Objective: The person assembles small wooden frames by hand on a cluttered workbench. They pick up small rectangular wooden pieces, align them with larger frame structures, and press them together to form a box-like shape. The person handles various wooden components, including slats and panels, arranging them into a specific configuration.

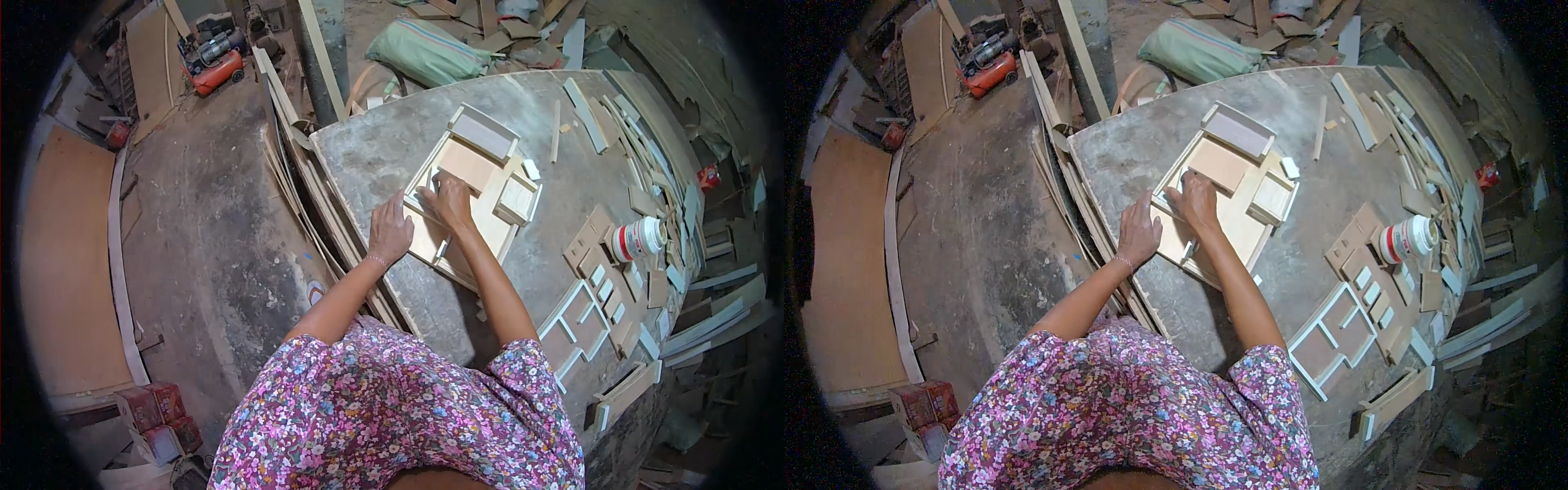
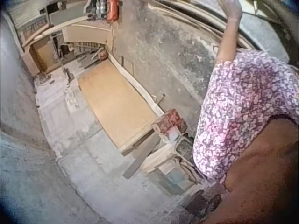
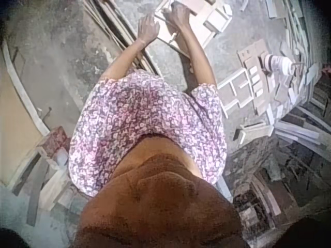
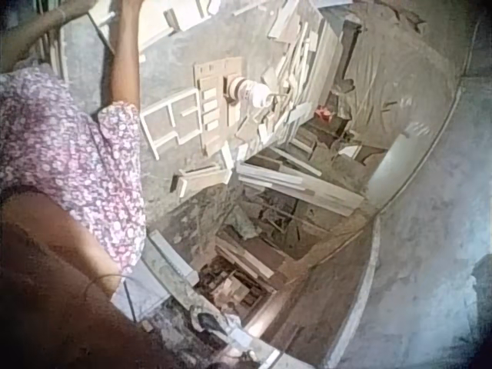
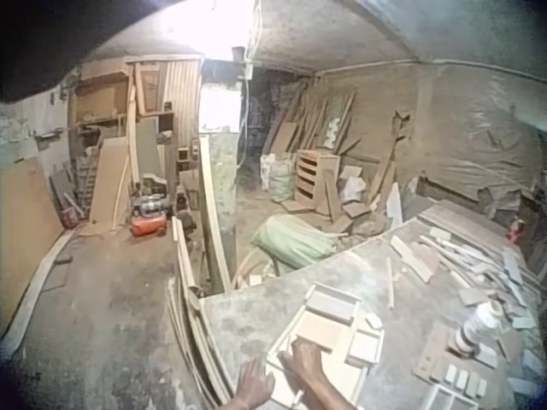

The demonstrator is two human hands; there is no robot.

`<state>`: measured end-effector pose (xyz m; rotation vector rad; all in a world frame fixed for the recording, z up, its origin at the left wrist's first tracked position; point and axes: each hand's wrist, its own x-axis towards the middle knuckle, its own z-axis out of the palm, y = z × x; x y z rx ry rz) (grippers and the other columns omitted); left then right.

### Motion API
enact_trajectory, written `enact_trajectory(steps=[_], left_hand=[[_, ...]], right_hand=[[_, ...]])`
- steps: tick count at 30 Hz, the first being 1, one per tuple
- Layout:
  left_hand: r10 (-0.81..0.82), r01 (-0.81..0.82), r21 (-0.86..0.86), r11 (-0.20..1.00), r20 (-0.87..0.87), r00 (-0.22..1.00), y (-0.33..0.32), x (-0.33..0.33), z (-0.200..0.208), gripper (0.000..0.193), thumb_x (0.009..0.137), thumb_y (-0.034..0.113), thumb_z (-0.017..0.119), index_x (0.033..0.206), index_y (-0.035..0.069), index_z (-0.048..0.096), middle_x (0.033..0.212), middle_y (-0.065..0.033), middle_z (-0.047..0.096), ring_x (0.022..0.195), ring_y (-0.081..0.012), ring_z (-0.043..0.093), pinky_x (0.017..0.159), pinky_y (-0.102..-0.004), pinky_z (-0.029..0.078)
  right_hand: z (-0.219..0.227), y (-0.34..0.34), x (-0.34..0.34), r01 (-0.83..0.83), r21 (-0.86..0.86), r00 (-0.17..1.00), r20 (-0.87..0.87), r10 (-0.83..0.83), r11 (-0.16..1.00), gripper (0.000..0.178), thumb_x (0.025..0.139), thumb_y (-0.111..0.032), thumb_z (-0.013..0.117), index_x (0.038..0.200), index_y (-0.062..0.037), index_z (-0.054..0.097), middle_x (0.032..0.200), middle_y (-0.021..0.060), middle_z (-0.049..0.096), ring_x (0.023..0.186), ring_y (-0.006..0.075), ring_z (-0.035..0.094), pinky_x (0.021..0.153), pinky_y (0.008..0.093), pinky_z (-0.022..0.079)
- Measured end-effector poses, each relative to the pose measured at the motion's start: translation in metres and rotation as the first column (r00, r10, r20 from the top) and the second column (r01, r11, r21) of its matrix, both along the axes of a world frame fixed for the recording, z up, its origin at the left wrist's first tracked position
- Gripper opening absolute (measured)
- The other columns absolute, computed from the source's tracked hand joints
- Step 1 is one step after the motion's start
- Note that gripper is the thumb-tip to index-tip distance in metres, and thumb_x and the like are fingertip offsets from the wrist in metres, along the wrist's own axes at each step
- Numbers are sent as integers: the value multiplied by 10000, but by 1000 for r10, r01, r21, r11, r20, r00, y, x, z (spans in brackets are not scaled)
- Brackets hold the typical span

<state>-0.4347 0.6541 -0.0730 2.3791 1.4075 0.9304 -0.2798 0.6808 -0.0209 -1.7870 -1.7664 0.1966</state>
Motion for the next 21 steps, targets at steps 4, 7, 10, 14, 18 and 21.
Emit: enact_trajectory(steps=[4, 7, 10, 14, 18, 21], left_hand=[[3, -3, -6, 1000, 8, 1000, 2, 0, -3, 603, 808, 166, 528, 1326, -50, 308, 1243, -228, 477, 1150, -341, 468, 994, -452, 317], [-3, 3, -10, 1000, 14, 1000, 1, 0, -2, 592, 811, 167, 526, 1319, -53, 316, 1242, -230, 477, 1152, -343, 467, 998, -457, 315], [8, -8, 2, 1000, 21, 1000, 1, 1, -2, 579, 809, 161, 524, 1310, -50, 327, 1240, -229, 479, 1150, -335, 471, 995, -451, 320], [-20, 22, -46, 999, 44, 999, 1, 1, 1, 567, 802, 153, 526, 1299, -47, 340, 1246, -228, 476, 1150, -331, 473, 987, -447, 326], [-20, 22, -30, 999, 46, 999, 1, 0, 2, 564, 797, 147, 529, 1294, -46, 347, 1251, -223, 474, 1149, -330, 474, 972, -445, 336], [-1, 1, 0, 1000, 48, 999, 1, -1, 1, 561, 796, 142, 529, 1296, -43, 354, 1254, -218, 474, 1151, -328, 471, 962, -443, 341]], right_hand=[[1, 2, -7, -17, -7, 1000, 14, 17, 1000, 426, 633, -318, 802, 723, 40, 590, 671, 229, 600, 673, 367, 621, 618, 417, 484], [-4, 5, -7, -22, -18, 999, 25, 23, 1000, 445, 630, -343, 802, 734, 30, 584, 665, 212, 600, 666, 356, 617, 614, 419, 477], [-6, 8, -9, -11, -17, 1000, 25, 11, 1000, 466, 613, -365, 807, 746, 21, 584, 675, 204, 606, 654, 350, 615, 600, 418, 475], [-11, 11, -9, 9, -21, 1000, 5, -9, 1000, 465, 604, -357, 812, 746, 22, 583, 683, 204, 610, 658, 346, 616, 603, 416, 477], [-10, 10, -8, -4, 26, 999, -34, 5, 1000, 486, 597, -350, 817, 753, 47, 584, 698, 230, 612, 690, 371, 626, 614, 422, 490], [-1, 8, -11, -22, -37, 998, -59, 20, 999, 489, 595, -334, 820, 797, 52, 598, 719, 230, 620, 715, 368, 630, 639, 417, 493]])
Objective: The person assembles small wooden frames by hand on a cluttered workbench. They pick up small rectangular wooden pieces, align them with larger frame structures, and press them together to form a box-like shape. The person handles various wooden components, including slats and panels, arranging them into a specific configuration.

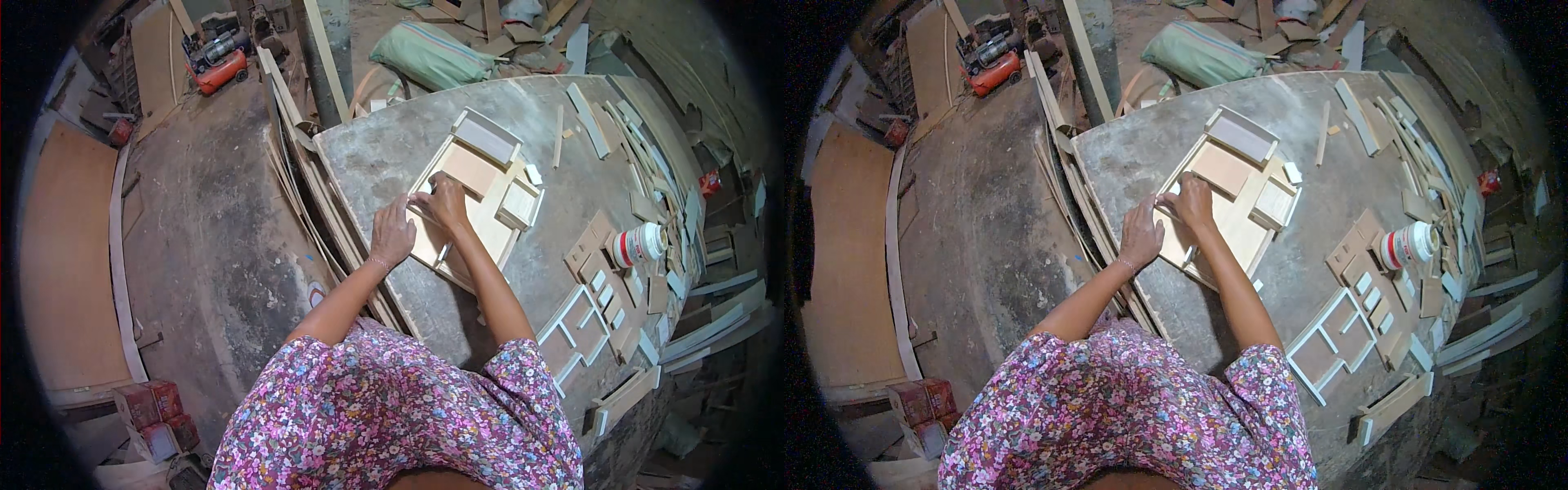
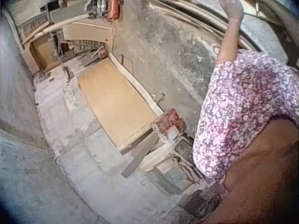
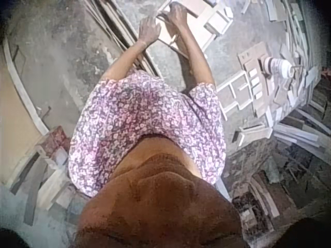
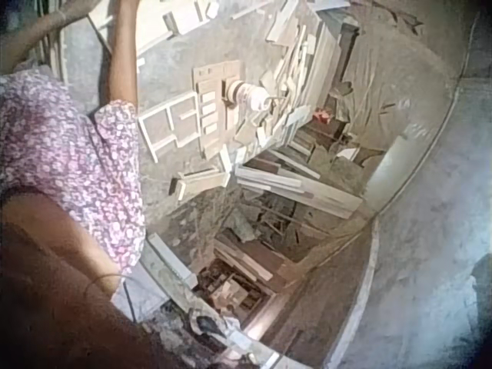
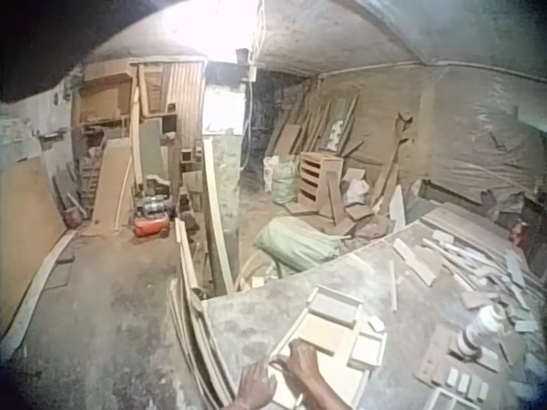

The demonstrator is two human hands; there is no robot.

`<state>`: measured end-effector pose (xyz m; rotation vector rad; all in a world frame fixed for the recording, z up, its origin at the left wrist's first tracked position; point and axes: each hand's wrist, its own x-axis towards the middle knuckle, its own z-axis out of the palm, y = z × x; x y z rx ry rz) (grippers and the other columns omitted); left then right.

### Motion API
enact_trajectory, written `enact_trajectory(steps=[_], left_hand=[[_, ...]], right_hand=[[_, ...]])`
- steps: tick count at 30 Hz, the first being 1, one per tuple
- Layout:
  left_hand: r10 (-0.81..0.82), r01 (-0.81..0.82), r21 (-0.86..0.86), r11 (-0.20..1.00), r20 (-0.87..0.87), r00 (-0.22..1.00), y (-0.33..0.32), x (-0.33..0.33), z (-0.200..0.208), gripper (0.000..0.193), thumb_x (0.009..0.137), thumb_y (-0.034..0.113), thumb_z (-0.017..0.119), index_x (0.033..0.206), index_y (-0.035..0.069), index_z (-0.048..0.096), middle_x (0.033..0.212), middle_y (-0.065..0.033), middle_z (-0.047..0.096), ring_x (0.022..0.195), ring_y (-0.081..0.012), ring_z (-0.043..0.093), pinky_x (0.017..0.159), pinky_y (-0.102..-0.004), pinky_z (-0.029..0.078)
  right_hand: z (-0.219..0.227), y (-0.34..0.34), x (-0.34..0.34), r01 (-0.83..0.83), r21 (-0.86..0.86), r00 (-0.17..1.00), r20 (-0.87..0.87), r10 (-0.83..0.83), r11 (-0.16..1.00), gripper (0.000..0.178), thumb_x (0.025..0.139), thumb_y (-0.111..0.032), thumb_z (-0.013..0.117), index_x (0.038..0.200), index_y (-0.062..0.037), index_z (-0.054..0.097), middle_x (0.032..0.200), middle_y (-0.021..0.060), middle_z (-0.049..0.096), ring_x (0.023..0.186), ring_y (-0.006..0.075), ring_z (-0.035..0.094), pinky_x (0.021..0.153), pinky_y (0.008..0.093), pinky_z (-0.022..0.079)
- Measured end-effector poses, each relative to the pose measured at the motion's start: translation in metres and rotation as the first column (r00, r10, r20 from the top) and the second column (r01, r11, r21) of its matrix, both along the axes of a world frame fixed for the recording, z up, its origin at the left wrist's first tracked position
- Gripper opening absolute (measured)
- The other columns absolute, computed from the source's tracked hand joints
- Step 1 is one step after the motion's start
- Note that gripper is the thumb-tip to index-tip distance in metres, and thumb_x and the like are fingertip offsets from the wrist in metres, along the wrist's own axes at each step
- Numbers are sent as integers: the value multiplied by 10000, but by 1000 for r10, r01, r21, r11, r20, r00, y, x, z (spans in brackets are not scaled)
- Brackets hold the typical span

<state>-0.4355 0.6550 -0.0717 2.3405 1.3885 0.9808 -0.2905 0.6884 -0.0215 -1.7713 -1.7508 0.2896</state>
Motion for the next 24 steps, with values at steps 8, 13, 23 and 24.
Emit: enact_trajectory(steps=[8, 13, 23, 24], left_hand=[[-21, 21, -12, 1000, -55, 998, -2, 1, 6, 534, 795, 118, 530, 1301, 9, 397, 1270, -164, 464, 1144, -301, 475, 935, -434, 356], [-16, 18, 64, 998, -30, 999, 0, 0, 3, 518, 792, 115, 537, 1287, 18, 422, 1260, -158, 464, 1103, -307, 490, 928, -428, 361], [-19, 21, 23, 999, -84, 996, -3, 1, 8, 461, 791, 105, 536, 1245, 43, 491, 1229, -173, 476, 1073, -301, 497, 908, -432, 371], [-18, 21, 32, 999, -81, 997, -3, 1, 8, 459, 791, 105, 536, 1244, 42, 494, 1226, -172, 478, 1070, -301, 498, 908, -431, 371]], right_hand=[[-6, -3, 6, 13, 15, 999, 48, -14, 1000, 429, 637, -317, 791, 815, 28, 608, 713, 227, 627, 682, 360, 632, 612, 418, 491], [16, -11, 0, 13, -99, 999, 52, -8, 995, 387, 645, -302, 774, 854, -6, 639, 754, 205, 647, 717, 364, 643, 621, 435, 498], [6, -9, 4, 4, -78, 999, 43, -1, 997, 366, 677, -251, 744, 963, -37, 665, 775, 187, 660, 726, 342, 649, 669, 421, 510], [7, -10, 2, 18, -74, 999, 49, -15, 997, 367, 674, -254, 743, 959, -37, 665, 771, 190, 659, 727, 346, 648, 670, 422, 510]])
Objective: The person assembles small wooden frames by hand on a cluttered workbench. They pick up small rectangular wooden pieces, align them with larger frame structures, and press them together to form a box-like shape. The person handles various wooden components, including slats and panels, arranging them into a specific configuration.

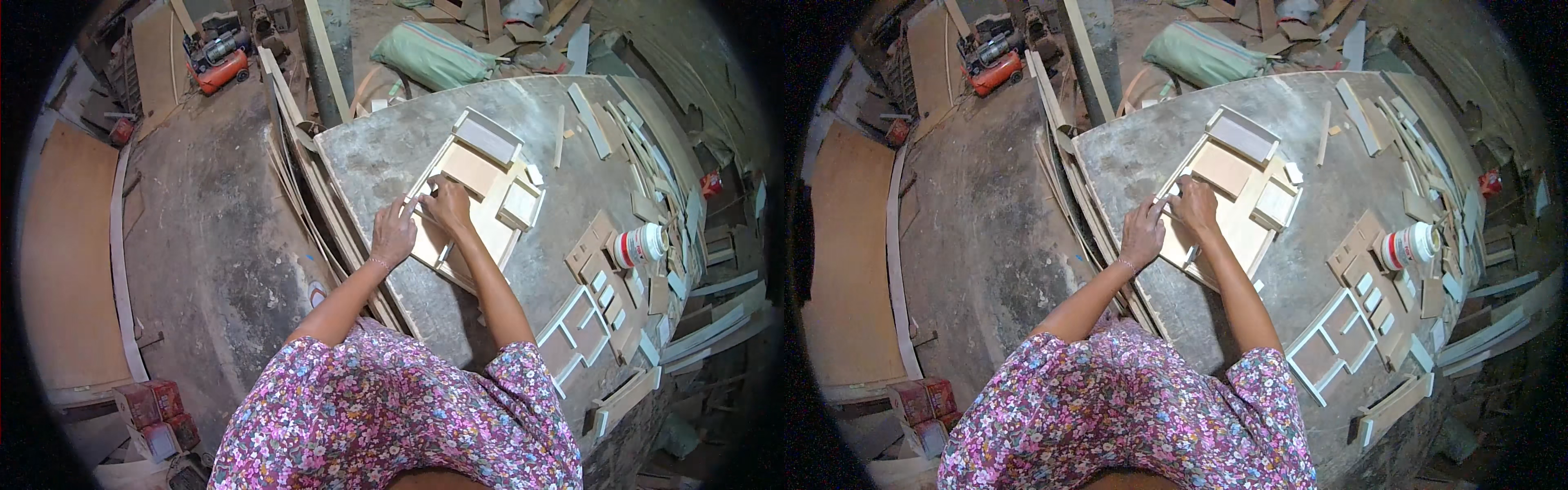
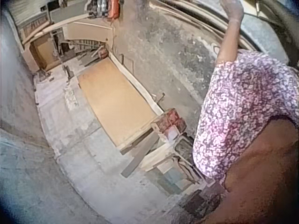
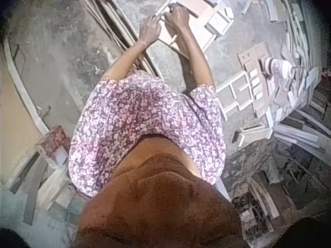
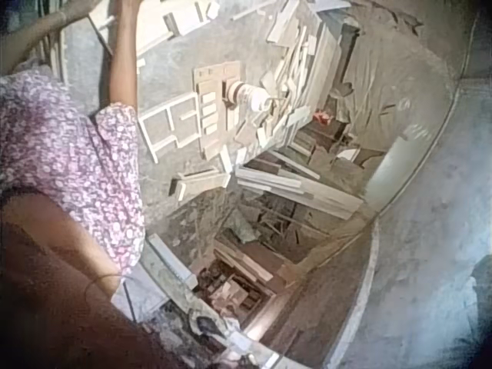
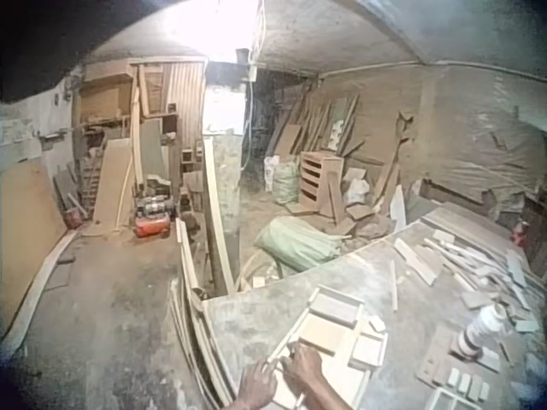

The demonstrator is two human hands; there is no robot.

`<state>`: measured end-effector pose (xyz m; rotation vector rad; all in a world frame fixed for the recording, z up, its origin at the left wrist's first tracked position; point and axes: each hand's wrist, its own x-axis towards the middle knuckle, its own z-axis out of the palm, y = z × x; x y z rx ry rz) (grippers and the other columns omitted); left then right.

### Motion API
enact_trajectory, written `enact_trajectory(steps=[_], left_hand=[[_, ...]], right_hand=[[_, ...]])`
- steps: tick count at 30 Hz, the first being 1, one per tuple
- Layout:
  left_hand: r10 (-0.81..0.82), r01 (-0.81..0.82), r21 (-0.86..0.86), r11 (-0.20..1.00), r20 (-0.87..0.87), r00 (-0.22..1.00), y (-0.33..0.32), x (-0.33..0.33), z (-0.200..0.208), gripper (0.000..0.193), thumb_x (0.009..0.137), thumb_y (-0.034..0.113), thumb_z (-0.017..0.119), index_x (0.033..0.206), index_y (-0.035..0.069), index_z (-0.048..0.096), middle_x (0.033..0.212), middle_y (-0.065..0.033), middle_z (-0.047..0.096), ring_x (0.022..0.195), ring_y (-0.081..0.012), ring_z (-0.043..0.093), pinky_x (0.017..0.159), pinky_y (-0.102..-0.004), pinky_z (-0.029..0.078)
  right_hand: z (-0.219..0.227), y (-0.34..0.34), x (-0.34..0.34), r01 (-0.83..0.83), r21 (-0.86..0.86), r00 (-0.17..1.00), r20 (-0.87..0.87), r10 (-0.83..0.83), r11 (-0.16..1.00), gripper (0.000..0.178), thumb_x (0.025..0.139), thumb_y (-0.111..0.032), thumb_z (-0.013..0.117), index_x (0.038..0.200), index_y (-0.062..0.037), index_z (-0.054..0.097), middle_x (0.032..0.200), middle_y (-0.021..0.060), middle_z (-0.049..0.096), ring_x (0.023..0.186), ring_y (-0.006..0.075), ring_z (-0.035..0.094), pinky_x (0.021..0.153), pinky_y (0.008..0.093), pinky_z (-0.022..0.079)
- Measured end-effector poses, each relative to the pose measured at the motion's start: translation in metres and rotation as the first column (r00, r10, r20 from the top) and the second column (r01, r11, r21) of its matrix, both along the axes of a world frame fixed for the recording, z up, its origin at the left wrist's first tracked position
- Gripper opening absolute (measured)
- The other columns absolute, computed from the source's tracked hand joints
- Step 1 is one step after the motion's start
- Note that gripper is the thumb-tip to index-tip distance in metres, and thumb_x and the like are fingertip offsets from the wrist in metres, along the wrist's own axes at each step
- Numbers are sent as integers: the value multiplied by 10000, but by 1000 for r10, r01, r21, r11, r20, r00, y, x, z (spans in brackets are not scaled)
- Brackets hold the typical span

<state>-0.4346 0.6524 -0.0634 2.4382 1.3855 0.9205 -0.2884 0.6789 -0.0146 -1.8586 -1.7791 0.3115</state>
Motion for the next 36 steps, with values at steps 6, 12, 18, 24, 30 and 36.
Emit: enact_trajectory(steps=[6, 12, 18, 24, 30, 36], left_hand=[[-2, 2, 5, 1000, -1, 1000, 2, -1, -5, 444, 794, 111, 536, 1233, 48, 510, 1232, -173, 474, 1074, -302, 495, 913, -428, 368], [6, -6, -11, 1000, -3, 1000, 2, 0, -5, 447, 793, 114, 540, 1233, 45, 507, 1240, -171, 468, 1084, -301, 490, 917, -428, 365], [-4, 5, -20, 1000, 16, 1000, 2, 0, -4, 452, 789, 113, 546, 1235, 51, 502, 1247, -169, 465, 1087, -302, 488, 927, -430, 359], [3, -3, -21, 1000, 7, 1000, 2, 1, -5, 449, 790, 110, 545, 1233, 50, 505, 1246, -170, 467, 1086, -313, 486, 940, -435, 353], [2, -2, 7, 1000, 28, 1000, 2, 0, -6, 443, 801, 117, 524, 1237, 44, 505, 1258, -176, 468, 1080, -318, 491, 948, -442, 350], [-3, 3, -7, 1000, 26, 1000, 3, 0, -8, 449, 799, 115, 513, 1241, 36, 503, 1267, -180, 464, 1080, -320, 492, 944, -433, 356]], right_hand=[[3, 1, -3, 88, -22, 996, -10, -88, 996, 351, 674, -247, 720, 945, -31, 663, 768, 209, 654, 742, 362, 645, 678, 431, 508], [-3, 6, 2, 17, -95, 998, 57, -12, 995, 263, 715, -202, 682, 894, -9, 681, 801, 210, 662, 761, 357, 650, 707, 421, 509], [-14, 10, 10, -25, -99, 1000, -5, 25, 995, 222, 749, -139, 632, 926, -17, 689, 848, 180, 673, 780, 328, 657, 731, 396, 515], [-10, 10, 11, -49, -129, 998, -43, 44, 990, 237, 742, -133, 620, 938, -20, 689, 847, 178, 673, 808, 319, 653, 753, 394, 502], [0, 7, 10, -85, -167, 996, -42, 79, 982, 256, 743, -139, 620, 958, -15, 683, 851, 185, 671, 806, 324, 651, 755, 390, 499], [-8, 8, 11, -61, -137, 994, -100, 47, 989, 257, 753, -142, 615, 964, -10, 679, 884, 192, 672, 822, 321, 654, 767, 383, 499]])
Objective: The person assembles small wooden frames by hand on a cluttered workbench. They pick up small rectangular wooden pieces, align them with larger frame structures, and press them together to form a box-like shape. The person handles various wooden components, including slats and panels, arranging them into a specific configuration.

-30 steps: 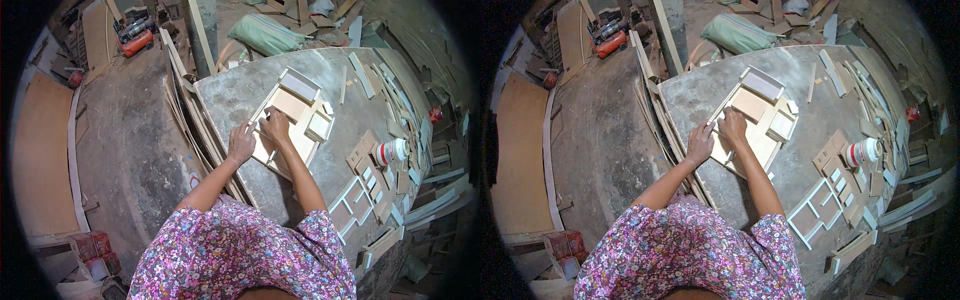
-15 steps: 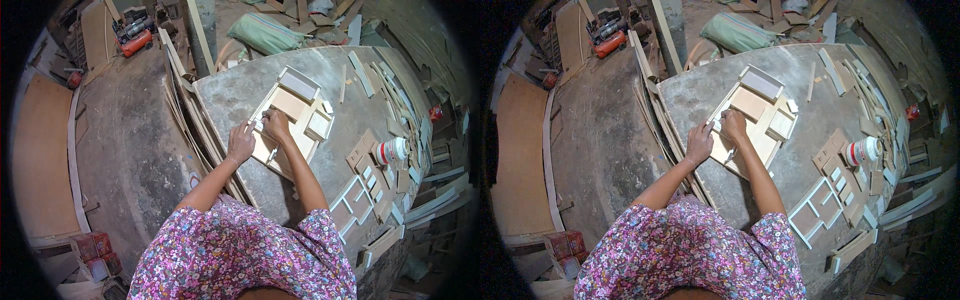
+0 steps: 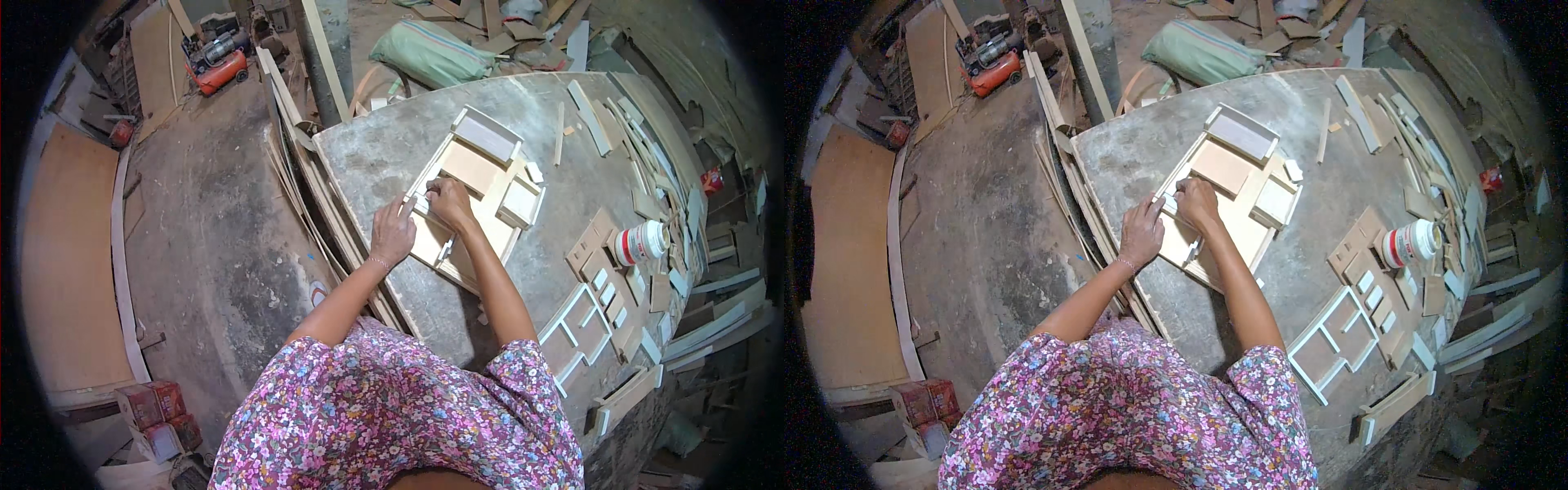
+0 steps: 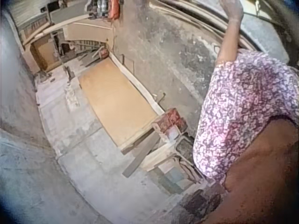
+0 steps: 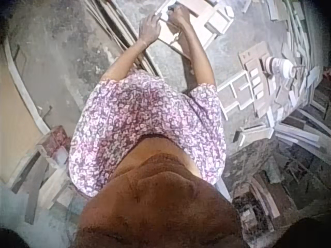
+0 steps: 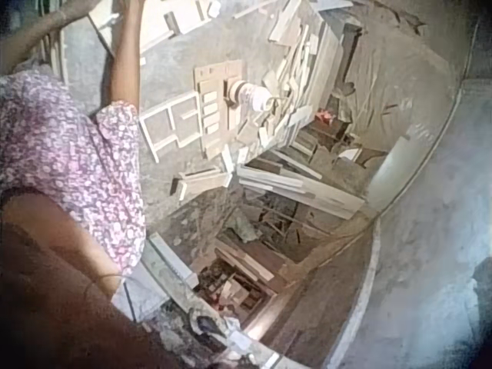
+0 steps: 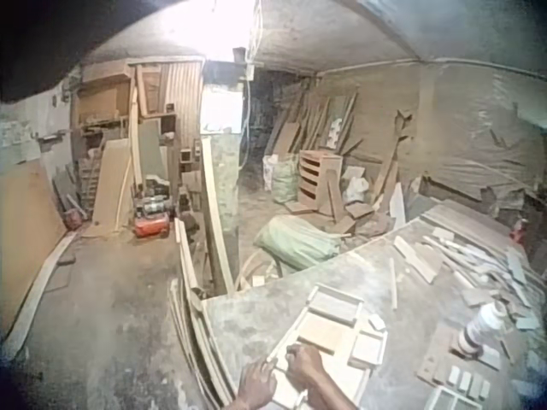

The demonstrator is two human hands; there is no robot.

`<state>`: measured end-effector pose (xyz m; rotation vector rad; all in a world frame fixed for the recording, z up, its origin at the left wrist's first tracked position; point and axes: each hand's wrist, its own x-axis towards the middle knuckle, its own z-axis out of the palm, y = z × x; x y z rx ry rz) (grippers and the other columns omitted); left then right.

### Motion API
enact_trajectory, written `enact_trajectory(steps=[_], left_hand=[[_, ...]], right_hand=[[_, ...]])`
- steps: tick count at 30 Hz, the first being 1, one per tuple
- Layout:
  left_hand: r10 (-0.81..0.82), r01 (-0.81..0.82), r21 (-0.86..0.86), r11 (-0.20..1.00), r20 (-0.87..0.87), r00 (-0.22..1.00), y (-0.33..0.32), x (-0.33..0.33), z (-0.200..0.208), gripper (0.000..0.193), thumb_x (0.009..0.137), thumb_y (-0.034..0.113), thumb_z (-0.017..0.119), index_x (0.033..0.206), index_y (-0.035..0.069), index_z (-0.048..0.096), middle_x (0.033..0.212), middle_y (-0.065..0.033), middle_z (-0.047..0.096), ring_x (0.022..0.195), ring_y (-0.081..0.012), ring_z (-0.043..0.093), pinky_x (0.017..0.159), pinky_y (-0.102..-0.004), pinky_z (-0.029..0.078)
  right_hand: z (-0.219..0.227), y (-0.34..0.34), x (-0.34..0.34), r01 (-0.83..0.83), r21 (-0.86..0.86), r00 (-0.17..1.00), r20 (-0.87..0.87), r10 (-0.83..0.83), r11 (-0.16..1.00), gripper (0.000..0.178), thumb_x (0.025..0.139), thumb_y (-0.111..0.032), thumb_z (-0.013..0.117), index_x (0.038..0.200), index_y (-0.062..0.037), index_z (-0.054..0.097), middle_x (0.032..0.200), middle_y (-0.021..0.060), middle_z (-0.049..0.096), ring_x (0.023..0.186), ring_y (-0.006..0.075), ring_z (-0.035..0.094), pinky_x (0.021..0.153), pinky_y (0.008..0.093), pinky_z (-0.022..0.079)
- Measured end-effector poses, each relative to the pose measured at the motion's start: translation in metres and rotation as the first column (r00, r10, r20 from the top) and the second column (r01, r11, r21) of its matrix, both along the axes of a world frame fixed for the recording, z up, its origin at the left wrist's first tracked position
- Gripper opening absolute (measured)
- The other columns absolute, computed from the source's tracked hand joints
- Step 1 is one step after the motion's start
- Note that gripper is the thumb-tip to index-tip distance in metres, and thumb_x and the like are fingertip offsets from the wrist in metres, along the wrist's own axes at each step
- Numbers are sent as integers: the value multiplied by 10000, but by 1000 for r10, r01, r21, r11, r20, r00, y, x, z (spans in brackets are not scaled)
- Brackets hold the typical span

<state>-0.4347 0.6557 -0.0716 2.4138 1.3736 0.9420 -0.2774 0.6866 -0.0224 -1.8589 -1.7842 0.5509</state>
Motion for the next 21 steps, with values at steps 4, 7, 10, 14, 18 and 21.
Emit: enact_trajectory(steps=[4, 7, 10, 14, 18, 21], left_hand=[[-1, 1, -50, 999, -13, 1000, -2, 1, 6, 453, 796, 115, 512, 1242, 37, 501, 1270, -180, 464, 1089, -320, 491, 947, -437, 354], [0, 0, -39, 999, -8, 1000, -1, 0, 3, 467, 796, 123, 511, 1255, 44, 489, 1279, -181, 464, 1111, -321, 484, 956, -448, 347], [3, -5, -66, 998, -30, 1000, -1, 0, 5, 474, 794, 127, 510, 1260, 45, 485, 1286, -185, 462, 1113, -318, 485, 951, -447, 350], [13, -15, -51, 999, -39, 999, -2, 2, 7, 474, 790, 129, 509, 1256, 44, 488, 1285, -188, 463, 1112, -312, 489, 943, -434, 357], [7, -7, -62, 998, -6, 1000, -2, -1, 6, 469, 785, 112, 522, 1248, 40, 494, 1292, -184, 455, 1108, -314, 491, 938, -436, 359], [2, -3, -61, 998, -18, 1000, -1, -1, 7, 468, 788, 107, 526, 1248, 33, 489, 1267, -175, 464, 1108, -313, 489, 940, -438, 356]], right_hand=[[4, -2, 7, -10, 15, 993, -118, 11, 1000, 230, 765, -164, 591, 935, -55, 699, 890, 191, 662, 848, 336, 643, 784, 403, 494], [13, -3, 12, 100, -1, 984, -149, -99, 995, 254, 804, -157, 593, 993, -15, 684, 881, 176, 684, 809, 253, 671, 759, 329, 509], [18, -8, 21, 155, 64, 974, -179, -142, 986, 233, 808, -125, 573, 981, -20, 688, 882, 185, 678, 791, 282, 667, 756, 354, 512], [18, -11, 28, 155, 52, 978, -149, -146, 987, 244, 801, -121, 573, 1001, -35, 685, 893, 195, 672, 815, 296, 665, 771, 369, 511], [23, -16, 15, 103, -62, 979, -173, -112, 993, 274, 803, -119, 582, 1057, -65, 670, 913, 185, 676, 818, 270, 669, 787, 337, 508], [18, -16, 14, 24, -51, 995, -92, -29, 998, 315, 807, -97, 577, 1114, -72, 641, 991, 176, 664, 880, 274, 656, 813, 349, 499]])
